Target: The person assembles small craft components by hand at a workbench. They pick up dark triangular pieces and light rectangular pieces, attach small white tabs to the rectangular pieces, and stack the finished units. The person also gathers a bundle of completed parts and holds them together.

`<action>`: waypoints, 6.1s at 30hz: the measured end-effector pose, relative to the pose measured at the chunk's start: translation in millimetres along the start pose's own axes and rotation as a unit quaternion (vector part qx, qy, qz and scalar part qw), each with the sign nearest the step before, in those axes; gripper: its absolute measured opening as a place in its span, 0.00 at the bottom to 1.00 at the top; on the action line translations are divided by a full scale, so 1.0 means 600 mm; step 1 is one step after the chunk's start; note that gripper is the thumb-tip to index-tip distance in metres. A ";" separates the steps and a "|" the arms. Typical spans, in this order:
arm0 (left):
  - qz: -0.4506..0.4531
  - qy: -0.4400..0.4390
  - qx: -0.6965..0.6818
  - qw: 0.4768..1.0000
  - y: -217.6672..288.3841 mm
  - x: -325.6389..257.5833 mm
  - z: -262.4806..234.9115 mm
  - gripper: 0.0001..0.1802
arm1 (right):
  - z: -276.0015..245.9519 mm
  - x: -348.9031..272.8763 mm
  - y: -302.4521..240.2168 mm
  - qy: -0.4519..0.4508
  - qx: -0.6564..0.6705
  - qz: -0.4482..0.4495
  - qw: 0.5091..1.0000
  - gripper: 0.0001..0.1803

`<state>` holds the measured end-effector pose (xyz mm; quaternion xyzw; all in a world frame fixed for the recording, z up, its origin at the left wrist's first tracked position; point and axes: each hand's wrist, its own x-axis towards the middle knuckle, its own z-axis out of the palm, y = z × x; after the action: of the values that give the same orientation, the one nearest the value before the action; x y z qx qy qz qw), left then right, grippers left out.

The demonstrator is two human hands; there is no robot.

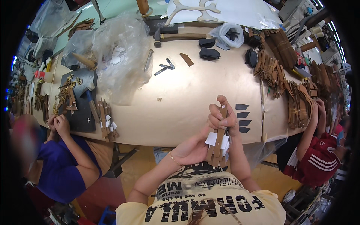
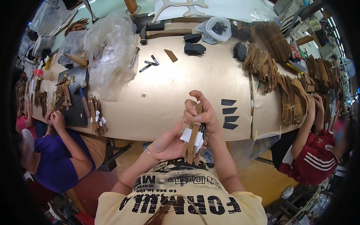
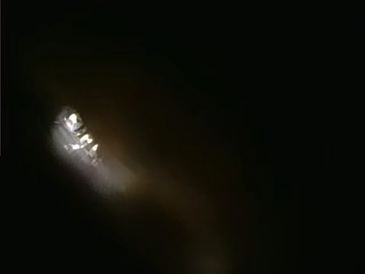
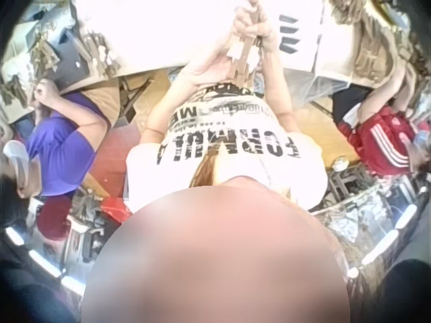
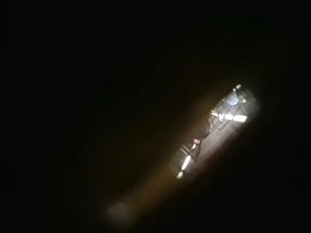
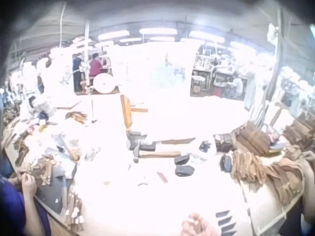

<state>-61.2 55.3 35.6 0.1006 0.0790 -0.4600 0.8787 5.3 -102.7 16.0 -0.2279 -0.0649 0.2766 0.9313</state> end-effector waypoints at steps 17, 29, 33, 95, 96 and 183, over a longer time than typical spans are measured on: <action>-0.019 -0.031 0.065 0.997 -0.013 0.001 -0.037 0.28 | 0.018 0.008 -0.007 -0.058 -0.046 -0.027 0.997 0.30; -0.006 -0.002 0.073 0.997 0.004 0.000 -0.052 0.23 | 0.012 0.011 -0.033 -0.116 -0.158 -0.061 0.979 0.31; -0.005 0.009 0.093 0.996 0.019 -0.002 -0.038 0.19 | 0.006 0.016 -0.032 -0.131 -0.189 -0.089 0.969 0.34; 0.289 0.300 0.181 0.891 0.049 -0.221 -0.119 0.30 | 0.116 0.378 0.242 -0.299 -0.773 -0.197 0.523 0.07; 0.301 0.304 0.166 0.888 0.043 -0.241 -0.123 0.30 | 0.117 0.390 0.276 -0.312 -0.799 -0.185 0.479 0.07; 0.019 -0.036 0.755 0.655 0.027 -0.058 -0.015 0.25 | 0.125 -0.078 -0.006 -0.106 -0.737 0.008 0.667 0.27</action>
<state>-68.0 93.9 36.7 0.7140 -0.3285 -0.3480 0.5110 -50.8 -101.6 84.5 -0.8102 -0.3436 0.1686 0.4440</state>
